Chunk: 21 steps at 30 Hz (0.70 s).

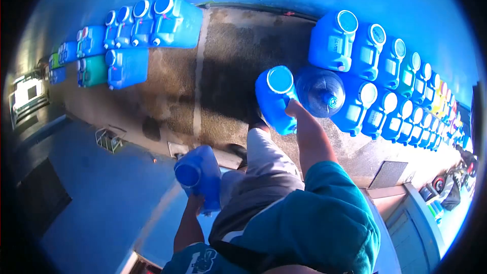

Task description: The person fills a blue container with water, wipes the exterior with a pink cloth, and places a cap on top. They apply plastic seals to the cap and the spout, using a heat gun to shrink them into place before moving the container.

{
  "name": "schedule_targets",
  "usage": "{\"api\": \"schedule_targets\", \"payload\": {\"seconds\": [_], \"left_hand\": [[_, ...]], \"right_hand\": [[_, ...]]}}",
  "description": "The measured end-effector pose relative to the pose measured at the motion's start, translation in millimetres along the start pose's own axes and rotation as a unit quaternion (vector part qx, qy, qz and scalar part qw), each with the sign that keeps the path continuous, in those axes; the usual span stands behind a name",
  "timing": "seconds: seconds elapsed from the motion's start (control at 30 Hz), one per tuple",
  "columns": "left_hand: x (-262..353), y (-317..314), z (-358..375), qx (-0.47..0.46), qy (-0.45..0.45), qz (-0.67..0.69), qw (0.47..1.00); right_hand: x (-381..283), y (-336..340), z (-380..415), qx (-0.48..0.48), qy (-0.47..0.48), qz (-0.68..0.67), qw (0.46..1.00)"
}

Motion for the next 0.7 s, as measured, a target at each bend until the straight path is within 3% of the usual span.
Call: {"api": "schedule_targets", "payload": {"seconds": [0.03,0.1,0.13,0.17,0.2,0.23,0.27,0.3,0.37,0.4,0.43,0.47,0.5,0.53,0.6,0.63,0.67,0.7], "left_hand": [[37.2,-6.5,-30.3,0.014,-0.071,0.009,0.997],[84.7,-22.2,-105.8,-0.021,-0.078,-0.108,0.991],[128.0,-36.1,-121.1,-0.031,-0.097,-0.111,0.989],[183.2,-53.0,-129.9,-0.04,-0.117,-0.115,0.986],[216.5,-65.4,-149.1,-0.029,-0.131,-0.141,0.981],[243.6,-71.4,-168.0,-0.017,-0.145,-0.165,0.975],[236.7,-79.4,-233.5,-0.048,-0.161,-0.19,0.967],[278.9,-99.0,-240.7,-0.046,-0.186,-0.218,0.957],[362.3,-154.0,-242.4,-0.143,-0.217,-0.164,0.952],[403.9,-178.6,-240.1,-0.144,-0.259,-0.162,0.941],[439.4,-199.3,-245.1,-0.123,-0.318,-0.117,0.933],[463.9,-216.9,-267.1,-0.116,-0.314,-0.209,0.919],[471.0,-242.1,-303.6,-0.211,-0.22,-0.291,0.907],[492.3,-252.8,-319.3,-0.13,-0.32,-0.22,0.912],[565.3,-292.2,-285.5,-0.153,-0.34,-0.22,0.901],[584.3,-309.6,-283.0,-0.168,-0.304,-0.172,0.922],[610.9,-330.4,-273.6,-0.188,-0.352,-0.178,0.9],[630.6,-343.5,-268.7,-0.135,-0.378,-0.209,0.892]], "right_hand": [[-13.9,7.3,-21.4,-0.025,0.002,0.018,1.0],[-25.1,42.6,-52.3,0.078,-0.025,-0.054,0.995],[-27.4,53.3,-63.7,0.045,-0.065,-0.099,0.992],[-41.3,75.8,-61.7,0.073,-0.025,-0.133,0.988],[-34.7,61.7,-129.8,0.051,-0.044,-0.149,0.986],[-39.5,81.2,-126.7,0.094,-0.062,-0.181,0.977],[-48.9,107.9,-111.7,0.135,-0.077,-0.21,0.965],[-60.8,132.6,-101.7,0.191,-0.069,-0.213,0.956],[-75.0,173.7,-99.2,0.267,-0.033,-0.267,0.925],[-78.3,186.3,-95.3,0.233,0.024,-0.291,0.927],[-79.5,196.4,-90.2,0.361,0.109,-0.242,0.894],[-78.8,200.7,-68.8,0.356,0.12,-0.245,0.894],[-77.8,200.9,-39.2,0.402,0.188,-0.229,0.866],[-71.3,193.5,-8.8,0.443,0.256,-0.212,0.832],[-30.9,146.0,10.1,0.313,0.189,-0.254,0.895],[-8.9,120.4,37.2,0.303,0.212,-0.257,0.893],[27.0,79.8,46.0,0.263,0.15,-0.264,0.916],[62.4,39.4,56.4,0.292,0.122,-0.23,0.92]]}}
Point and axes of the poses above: each hand's wrist, its own z-axis away from the middle knuckle, its own y-axis out of the back of the hand, x = y × z, the point moved 9 cm from there along -z, towards the middle knuckle, and after that the axes turned 9 degrees about -y, right-handed, at the moved point
